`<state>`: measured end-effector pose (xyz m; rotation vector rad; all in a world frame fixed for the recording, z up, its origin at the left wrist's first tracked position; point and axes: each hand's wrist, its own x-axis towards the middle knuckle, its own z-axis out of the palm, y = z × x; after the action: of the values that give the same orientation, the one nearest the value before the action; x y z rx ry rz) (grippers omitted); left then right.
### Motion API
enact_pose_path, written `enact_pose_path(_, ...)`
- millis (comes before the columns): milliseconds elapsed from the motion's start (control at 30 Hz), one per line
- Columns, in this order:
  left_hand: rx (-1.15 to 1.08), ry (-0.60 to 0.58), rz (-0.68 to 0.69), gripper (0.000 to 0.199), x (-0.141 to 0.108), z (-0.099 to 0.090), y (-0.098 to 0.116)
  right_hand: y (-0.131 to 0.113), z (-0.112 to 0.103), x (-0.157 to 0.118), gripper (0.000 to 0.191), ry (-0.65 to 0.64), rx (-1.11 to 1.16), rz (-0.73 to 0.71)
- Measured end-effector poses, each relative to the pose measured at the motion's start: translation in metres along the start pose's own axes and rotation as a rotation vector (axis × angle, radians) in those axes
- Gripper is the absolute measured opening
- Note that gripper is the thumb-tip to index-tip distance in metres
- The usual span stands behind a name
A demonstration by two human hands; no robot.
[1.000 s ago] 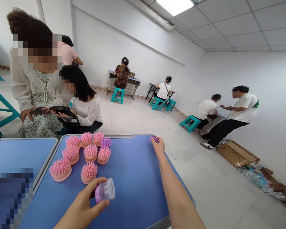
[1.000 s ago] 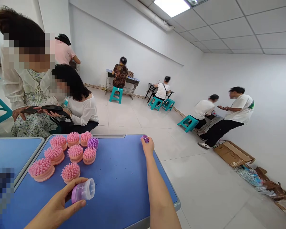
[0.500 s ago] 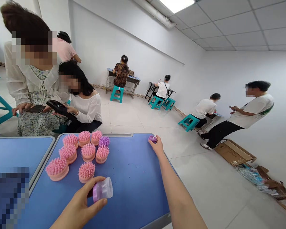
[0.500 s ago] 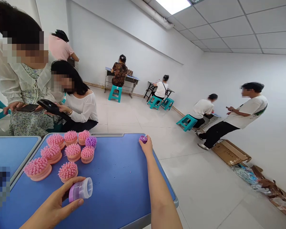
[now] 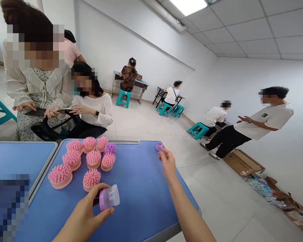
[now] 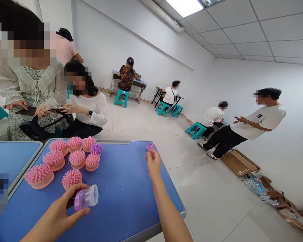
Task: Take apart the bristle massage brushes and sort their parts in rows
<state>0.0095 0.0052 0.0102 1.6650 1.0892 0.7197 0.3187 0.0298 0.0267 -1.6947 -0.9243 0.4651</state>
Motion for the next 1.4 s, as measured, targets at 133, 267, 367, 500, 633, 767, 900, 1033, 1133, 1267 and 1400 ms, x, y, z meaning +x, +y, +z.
enact_pose_path(133,0.138,0.037,0.162,0.043,0.001,0.001,-0.006,-0.027,0.032,-0.082,0.045,-0.72,0.166,0.065)
enact_pose_path(267,0.26,0.004,0.314,0.039,-0.002,0.001,-0.007,-0.041,0.053,-0.128,0.058,-1.088,0.335,0.148)
enact_pose_path(367,0.308,-0.017,0.368,0.045,-0.004,0.002,-0.011,-0.043,0.058,-0.133,0.052,-1.034,0.345,0.183)
enact_pose_path(500,0.286,-0.071,0.357,0.051,-0.008,0.004,-0.016,-0.04,0.056,-0.131,0.048,-1.003,0.367,0.21)
enact_pose_path(633,0.184,-0.112,0.289,0.049,-0.01,0.002,-0.006,-0.039,0.048,-0.132,0.044,-1.018,0.32,0.087)
enact_pose_path(767,0.051,-0.226,0.151,0.032,-0.008,-0.004,0.009,-0.044,0.039,-0.132,0.037,-0.989,0.044,-0.368)
enact_pose_path(900,-0.01,-0.247,0.031,0.033,-0.005,-0.003,0.011,-0.047,0.039,-0.135,0.052,-0.925,-0.252,-0.604)
enact_pose_path(1033,0.058,-0.22,-0.015,0.031,-0.005,0.0,0.009,-0.045,0.045,-0.14,0.055,-0.799,-0.436,-0.793)
enact_pose_path(1133,-0.014,-0.273,-0.101,0.033,-0.004,0.001,0.011,-0.045,0.047,-0.141,0.04,-0.696,-0.499,-0.992)
enact_pose_path(1267,-0.203,-0.355,-0.22,0.039,-0.004,0.0,0.014,-0.049,0.048,-0.143,0.033,-0.554,-0.558,-1.123)
enact_pose_path(1400,-0.367,-0.376,-0.357,0.049,-0.004,-0.001,0.017,-0.052,0.048,-0.142,0.031,-0.495,-0.567,-1.153)
